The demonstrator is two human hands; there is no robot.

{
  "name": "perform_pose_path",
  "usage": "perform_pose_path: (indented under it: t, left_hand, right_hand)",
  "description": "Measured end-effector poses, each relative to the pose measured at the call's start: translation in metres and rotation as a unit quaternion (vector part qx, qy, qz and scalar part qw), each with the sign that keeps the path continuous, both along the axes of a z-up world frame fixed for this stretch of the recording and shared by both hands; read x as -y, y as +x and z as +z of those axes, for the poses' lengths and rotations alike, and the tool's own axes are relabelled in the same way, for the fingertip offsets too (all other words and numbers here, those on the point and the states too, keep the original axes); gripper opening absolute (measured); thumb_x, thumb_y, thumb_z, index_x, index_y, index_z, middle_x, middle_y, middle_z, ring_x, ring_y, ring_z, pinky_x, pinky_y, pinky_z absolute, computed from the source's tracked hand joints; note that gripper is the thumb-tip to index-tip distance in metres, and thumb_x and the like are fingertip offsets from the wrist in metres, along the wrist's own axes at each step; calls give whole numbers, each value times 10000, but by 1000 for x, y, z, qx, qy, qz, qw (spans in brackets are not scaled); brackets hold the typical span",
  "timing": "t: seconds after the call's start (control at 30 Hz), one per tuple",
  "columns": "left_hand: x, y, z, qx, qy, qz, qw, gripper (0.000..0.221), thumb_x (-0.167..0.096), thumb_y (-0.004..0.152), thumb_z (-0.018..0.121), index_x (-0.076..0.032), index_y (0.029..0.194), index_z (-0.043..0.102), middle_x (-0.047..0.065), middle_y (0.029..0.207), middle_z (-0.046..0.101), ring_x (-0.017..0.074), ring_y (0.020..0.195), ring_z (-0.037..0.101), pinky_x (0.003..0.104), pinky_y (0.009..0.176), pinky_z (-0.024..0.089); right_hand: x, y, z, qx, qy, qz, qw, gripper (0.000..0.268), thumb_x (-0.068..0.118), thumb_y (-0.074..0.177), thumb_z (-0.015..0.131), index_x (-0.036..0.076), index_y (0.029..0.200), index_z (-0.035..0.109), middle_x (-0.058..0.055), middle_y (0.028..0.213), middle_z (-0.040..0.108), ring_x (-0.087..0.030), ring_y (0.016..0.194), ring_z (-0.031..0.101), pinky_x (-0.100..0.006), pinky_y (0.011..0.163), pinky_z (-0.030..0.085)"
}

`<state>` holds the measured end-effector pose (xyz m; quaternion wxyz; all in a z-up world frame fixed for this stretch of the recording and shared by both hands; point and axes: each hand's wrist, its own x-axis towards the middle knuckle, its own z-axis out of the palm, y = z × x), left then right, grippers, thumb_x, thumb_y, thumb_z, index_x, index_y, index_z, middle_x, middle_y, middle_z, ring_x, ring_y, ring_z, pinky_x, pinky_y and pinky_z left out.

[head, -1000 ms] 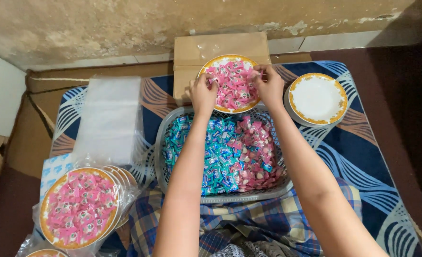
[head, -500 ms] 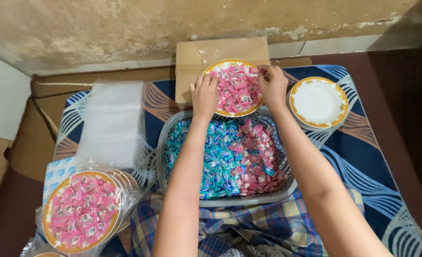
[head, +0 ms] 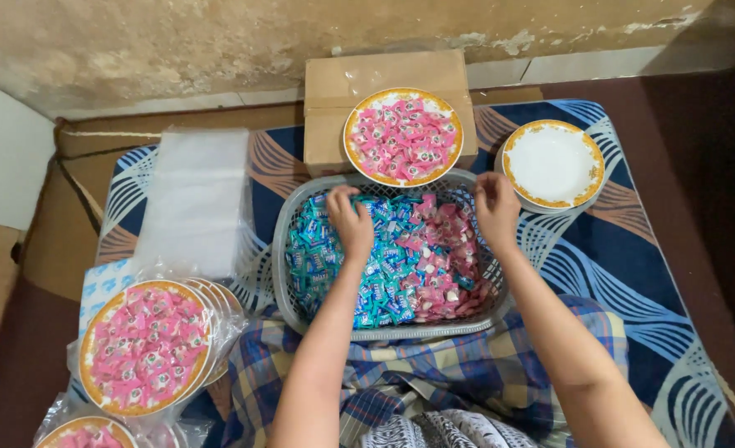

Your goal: Sorting pink candies from a mixed basket and arranging them in a circular pattern on plates before bagging them.

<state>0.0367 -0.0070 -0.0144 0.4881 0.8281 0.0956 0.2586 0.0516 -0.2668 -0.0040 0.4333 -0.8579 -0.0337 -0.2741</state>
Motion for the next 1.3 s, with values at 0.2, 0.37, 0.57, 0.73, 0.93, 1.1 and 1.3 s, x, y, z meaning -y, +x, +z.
perform_pose_path:
  t: [0.2,0.37,0.57,0.73,0.93,1.1,1.3]
  left_hand:
    - [33,-48,-56,-119,314,-311,889,403,-81,915,526,-181,1280,664,98,1494,482,285,1460,342,542,1052,356]
    - [52,-40,-139,-118,409,-277,862,493,-217,905,593,-259,1396,570,113,1461,492,278,1445,366,663,1068,262]
    - [45,-46,-138,-38,423,-217,879,300,-172,855,694,-238,1146,661,43,1098,610,249,1112,550,576,952,346]
    - [24,-54,-125,-82,284,-250,922,307,-317,919,685,-335,1217,613,-51,1019,638,183,1069,625,485,958,404]
    - [9,-75,-55,-154,-81,-109,979,285,-319,921,751,-243,1179,657,176,1052,749,408,1074,693,505,904,549]
    - [1,-73,-58,-114,-253,-86,957,222,-150,1018,582,-145,1237,615,145,1016,765,225,825,764,351,755,587]
    - [-1,-69,-67,-38,-314,-74,946,275,-11,945,585,-80,1207,632,122,1072,726,187,807,739,346,808,561]
  right_hand:
    - [-1,-56,-77,-358,-137,177,906,605,413,832,751,204,1374,585,-312,1453,459,-571,1250,552,-584,1097,476]
    - [-1,-76,-109,-441,-238,207,840,833,428,797,770,255,1526,407,-316,1539,348,-579,1272,534,-599,1114,454]
    - [-6,-85,-80,-442,-241,210,838,514,288,841,707,93,1299,580,-285,1278,647,-479,1171,653,-557,1033,519]
    - [-2,-81,-84,-405,-135,158,890,393,289,882,618,137,1235,700,-202,1148,753,-423,1122,686,-543,995,539]
    - [6,-78,-78,-400,97,134,901,470,206,891,668,84,1343,631,-284,1151,719,-429,1142,672,-530,1024,516]
    - [13,-72,-105,-390,259,135,873,454,69,882,665,45,1334,622,-195,969,718,-280,741,706,-396,628,606]
    - [32,-57,-155,-378,277,157,869,402,63,908,646,43,1309,627,-180,853,697,-266,456,651,-363,381,550]
